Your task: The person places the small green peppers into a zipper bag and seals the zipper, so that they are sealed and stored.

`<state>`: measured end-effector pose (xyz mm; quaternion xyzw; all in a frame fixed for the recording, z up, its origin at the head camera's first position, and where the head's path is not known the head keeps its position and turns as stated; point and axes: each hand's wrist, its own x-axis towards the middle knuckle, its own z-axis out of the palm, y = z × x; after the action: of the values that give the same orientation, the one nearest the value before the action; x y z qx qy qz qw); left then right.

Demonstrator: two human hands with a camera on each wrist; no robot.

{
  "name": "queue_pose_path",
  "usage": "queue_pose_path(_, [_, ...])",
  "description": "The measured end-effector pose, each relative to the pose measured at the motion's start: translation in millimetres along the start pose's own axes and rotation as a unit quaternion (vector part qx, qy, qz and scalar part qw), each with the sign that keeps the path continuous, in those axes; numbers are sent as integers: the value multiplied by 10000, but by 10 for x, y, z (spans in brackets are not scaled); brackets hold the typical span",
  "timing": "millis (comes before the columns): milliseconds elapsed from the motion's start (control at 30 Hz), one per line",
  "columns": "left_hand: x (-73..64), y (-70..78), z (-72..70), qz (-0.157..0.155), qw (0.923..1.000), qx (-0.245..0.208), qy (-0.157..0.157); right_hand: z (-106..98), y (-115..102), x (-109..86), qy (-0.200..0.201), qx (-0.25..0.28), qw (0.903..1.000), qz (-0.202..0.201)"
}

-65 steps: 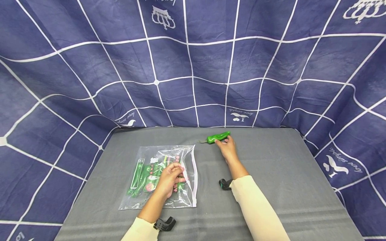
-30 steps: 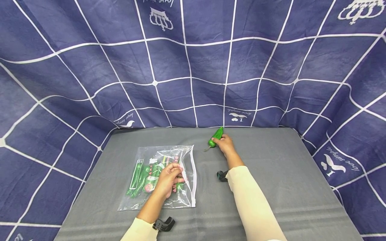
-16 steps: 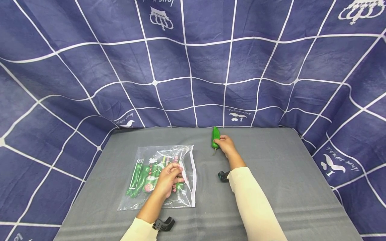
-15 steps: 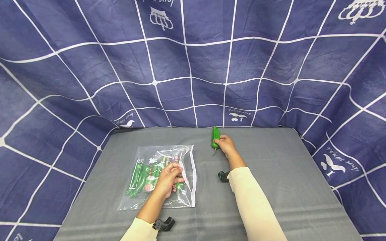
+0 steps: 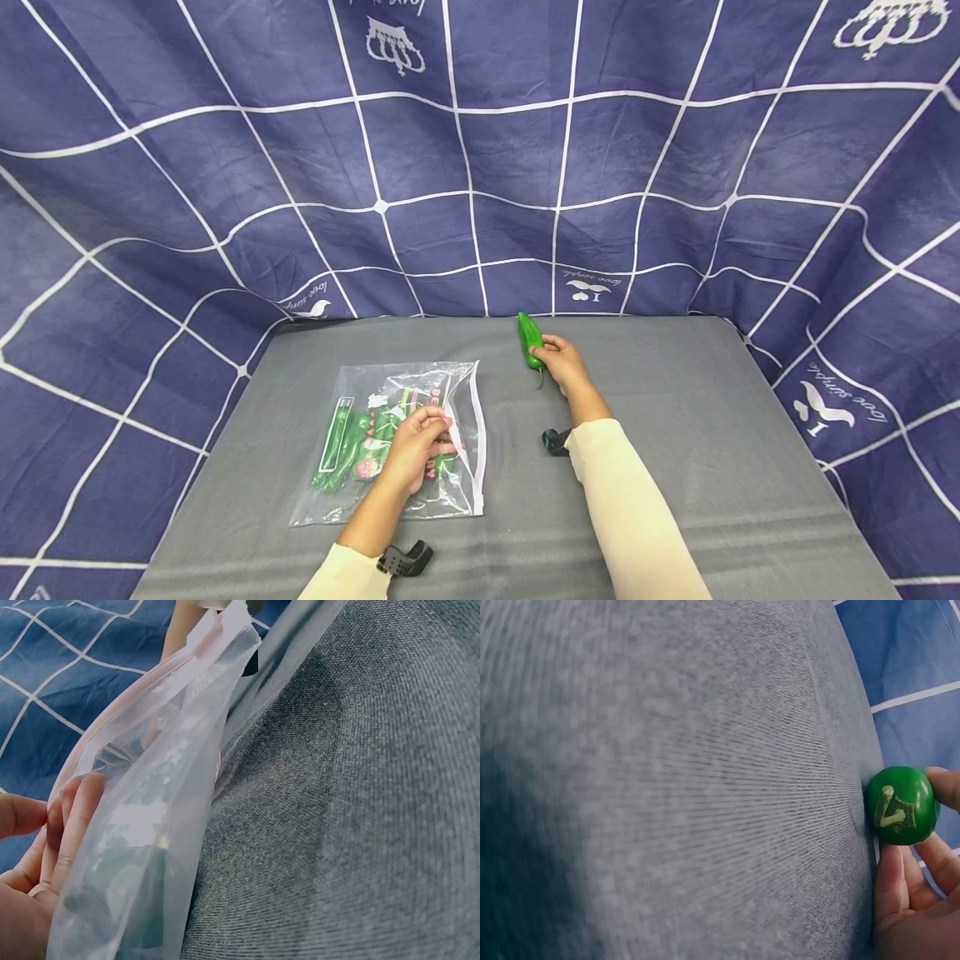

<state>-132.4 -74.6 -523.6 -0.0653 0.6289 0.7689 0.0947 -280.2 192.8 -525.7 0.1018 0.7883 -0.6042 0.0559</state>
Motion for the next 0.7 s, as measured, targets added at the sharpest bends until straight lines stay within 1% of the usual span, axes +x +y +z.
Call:
queue_pose_path(200, [-13, 14, -1, -85, 9999, 123, 40, -9, 2, -13, 43, 42, 10000, -46])
queue_pose_path(300, [-12, 10, 0, -23, 10000, 60, 20, -31, 6, -4, 28, 149, 9999, -30])
queue_pose_path(433, [-7, 2, 3, 86, 9999, -47, -34, -64, 25, 8, -100, 292, 9995, -47])
queue_pose_path(700, [-15, 3, -17, -53, 9999, 102, 22, -82, 35, 11, -231, 567, 9981, -70])
